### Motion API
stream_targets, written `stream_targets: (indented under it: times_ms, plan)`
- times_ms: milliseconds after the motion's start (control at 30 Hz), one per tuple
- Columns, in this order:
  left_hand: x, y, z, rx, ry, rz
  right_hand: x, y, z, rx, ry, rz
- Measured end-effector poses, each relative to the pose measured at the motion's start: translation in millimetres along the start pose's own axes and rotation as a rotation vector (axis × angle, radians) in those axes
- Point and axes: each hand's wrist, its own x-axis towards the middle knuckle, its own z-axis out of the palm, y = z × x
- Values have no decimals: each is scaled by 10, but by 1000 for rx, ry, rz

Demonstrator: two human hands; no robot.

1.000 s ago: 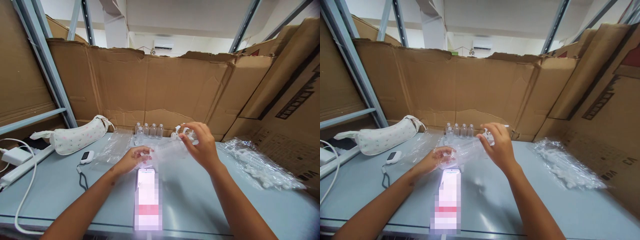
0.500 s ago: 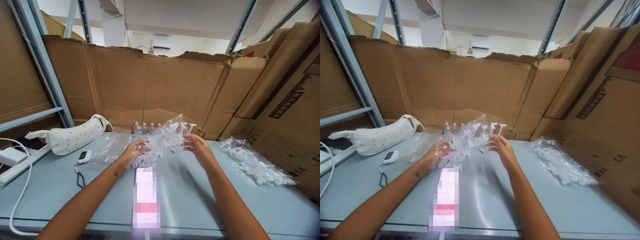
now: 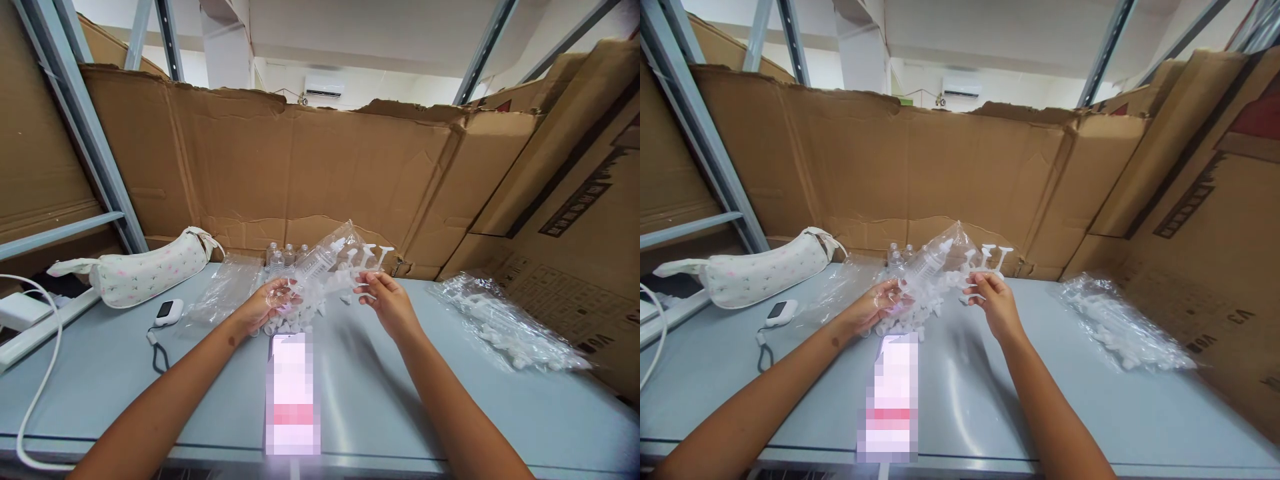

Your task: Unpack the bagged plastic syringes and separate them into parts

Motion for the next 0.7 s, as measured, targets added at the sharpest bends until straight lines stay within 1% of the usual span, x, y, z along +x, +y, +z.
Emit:
stream_targets:
  times_ms: [100, 267, 400, 567, 700]
  plan:
    - [-3, 3, -9, 11, 69, -12, 4, -38, -26, 21, 63, -33]
    - [21, -39, -48, -7, 168, 20, 32, -104, -131, 85, 127, -67]
    - [38, -72, -58, 39, 207, 39, 44, -128, -190, 110, 169, -89]
    - [42, -62, -29, 312, 303, 125, 67, -159, -215, 138, 211, -109]
    - [37, -53, -30, 446, 339, 170, 74, -212, -251, 153, 243, -128]
